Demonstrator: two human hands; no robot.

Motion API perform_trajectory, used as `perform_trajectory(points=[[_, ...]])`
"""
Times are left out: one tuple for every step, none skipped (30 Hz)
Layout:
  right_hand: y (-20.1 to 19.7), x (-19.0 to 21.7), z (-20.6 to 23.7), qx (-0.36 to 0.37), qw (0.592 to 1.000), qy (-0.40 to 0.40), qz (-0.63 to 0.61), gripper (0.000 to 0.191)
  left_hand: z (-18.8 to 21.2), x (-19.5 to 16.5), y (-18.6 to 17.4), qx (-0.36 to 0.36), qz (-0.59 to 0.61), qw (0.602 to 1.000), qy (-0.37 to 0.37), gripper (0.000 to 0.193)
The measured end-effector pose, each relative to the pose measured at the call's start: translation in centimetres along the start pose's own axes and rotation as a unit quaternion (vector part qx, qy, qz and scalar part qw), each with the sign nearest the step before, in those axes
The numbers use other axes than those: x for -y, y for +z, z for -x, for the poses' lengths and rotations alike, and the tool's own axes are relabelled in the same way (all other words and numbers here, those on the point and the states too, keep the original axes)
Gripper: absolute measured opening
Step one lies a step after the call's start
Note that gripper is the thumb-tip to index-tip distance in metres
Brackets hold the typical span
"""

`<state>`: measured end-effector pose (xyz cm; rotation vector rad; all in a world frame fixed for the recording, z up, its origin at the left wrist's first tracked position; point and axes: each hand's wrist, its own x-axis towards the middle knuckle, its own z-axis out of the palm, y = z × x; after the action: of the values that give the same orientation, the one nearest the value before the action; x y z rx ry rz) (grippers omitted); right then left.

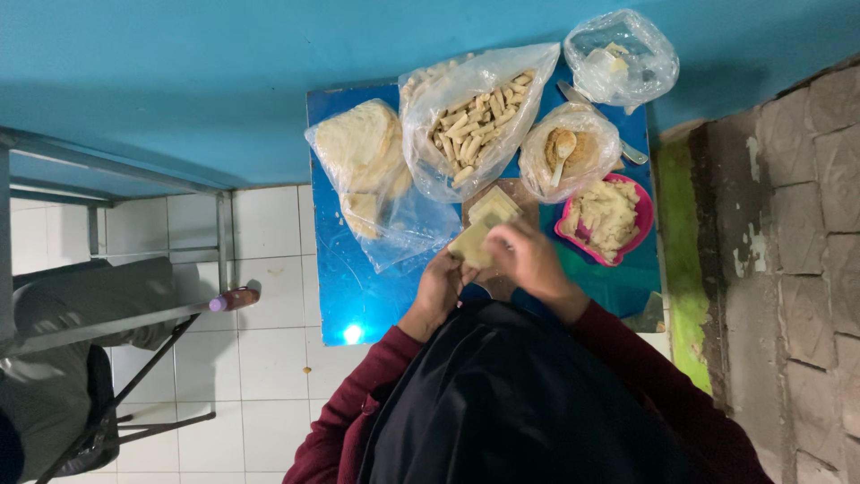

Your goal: The person sits at a small blue table and assembles filled pastries. They spoon a brown paste onto small square dough wrappers, spread it, fold the wrapper over the filling, and place the folded piece on a growing stack on the cutting board, repeating the cycle with dough pieces taken from a plastic bag.

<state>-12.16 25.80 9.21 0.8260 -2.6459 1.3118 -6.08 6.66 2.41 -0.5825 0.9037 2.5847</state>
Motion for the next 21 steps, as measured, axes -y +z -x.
perform_trajectory(points=[[-0.1, 0.7, -0.2, 0.03, 0.999, -0.019, -0.032, 0.018, 0.0, -0.1, 0.3, 0.015, 0.009, 1.0, 0.005, 0.06], [-0.1, 1.1, -0.2, 0.06, 0.995, -0.038, -0.063, 0.023, -0.1, -0.1, 0.6, 0.031, 0.017, 0.999, 0.01, 0.062], [-0.2, 1.5, -0.2, 0.048, 0.996, -0.038, -0.061, 0.021, -0.2, -0.2, 0.7, 0.03, 0.018, 0.999, 0.006, 0.065], [-0.2, 1.7, -0.2, 0.037, 0.997, -0.038, -0.058, 0.018, -0.2, -0.2, 0.9, 0.029, 0.019, 0.999, 0.003, 0.067], [-0.1, 1.7, 0.0, 0.026, 0.997, -0.038, -0.056, 0.016, -0.3, -0.1, 0.8, 0.027, 0.019, 0.999, 0.0, 0.07], [0.0, 1.7, 0.1, 0.028, 0.997, -0.027, -0.061, 0.015, -0.3, 0.0, 0.8, 0.053, 0.012, 0.998, 0.012, 0.07], [0.0, 1.5, 0.3, 0.03, 0.997, -0.017, -0.067, 0.013, -0.4, 0.1, 0.7, 0.079, 0.005, 0.997, 0.025, 0.071], [0.1, 1.2, 0.6, 0.032, 0.997, -0.006, -0.072, 0.011, -0.3, 0.2, 0.5, 0.104, -0.002, 0.994, 0.038, 0.071], [0.3, 0.7, 0.8, 0.042, 0.995, 0.01, -0.092, 0.011, -0.3, 0.3, 0.4, 0.077, -0.024, 0.996, 0.027, 0.069], [0.5, 0.2, 1.1, 0.052, 0.992, 0.026, -0.111, 0.012, -0.2, 0.4, 0.2, 0.05, -0.045, 0.998, 0.016, 0.067], [0.8, -0.4, 1.3, 0.062, 0.989, 0.041, -0.129, 0.012, -0.3, 0.6, 0.0, 0.023, -0.066, 0.998, 0.005, 0.065], [1.2, -1.1, 1.7, 0.066, 0.984, 0.066, -0.154, 0.013, -0.4, 0.8, -0.1, 0.025, -0.09, 0.995, 0.021, 0.062], [1.7, -1.8, 2.2, 0.069, 0.977, 0.092, -0.179, 0.014, -0.5, 1.0, -0.3, 0.026, -0.114, 0.992, 0.036, 0.059], [2.3, -2.5, 2.6, 0.073, 0.969, 0.117, -0.203, 0.015, -0.6, 1.3, -0.5, 0.027, -0.138, 0.989, 0.051, 0.056], [2.9, -3.3, 3.0, 0.08, 0.958, 0.155, -0.229, 0.017, -0.7, 1.5, -0.8, 0.018, -0.156, 0.985, 0.067, 0.054], [3.5, -4.2, 3.2, 0.087, 0.943, 0.193, -0.255, 0.019, -0.7, 1.7, -1.1, 0.01, -0.174, 0.981, 0.082, 0.052], [4.1, -5.1, 3.5, 0.093, 0.927, 0.23, -0.281, 0.021, -0.8, 1.9, -1.3, 0.001, -0.193, 0.976, 0.097, 0.05], [4.5, -6.1, 3.6, 0.08, 0.882, 0.281, -0.371, 0.022, -0.9, 2.0, -1.5, -0.014, -0.18, 0.98, 0.078, 0.045], [4.7, -7.0, 3.5, 0.066, 0.825, 0.329, -0.455, 0.023, -0.9, 2.1, -1.7, -0.03, -0.168, 0.984, 0.058, 0.041], [4.9, -7.8, 3.6, 0.05, 0.758, 0.373, -0.533, 0.024, -1.0, 2.2, -1.8, -0.045, -0.155, 0.986, 0.039, 0.037], [4.9, -8.1, 3.8, 0.007, 0.73, 0.377, -0.57, 0.024, -1.0, 2.3, -1.9, -0.06, -0.152, 0.986, 0.037, 0.036]])
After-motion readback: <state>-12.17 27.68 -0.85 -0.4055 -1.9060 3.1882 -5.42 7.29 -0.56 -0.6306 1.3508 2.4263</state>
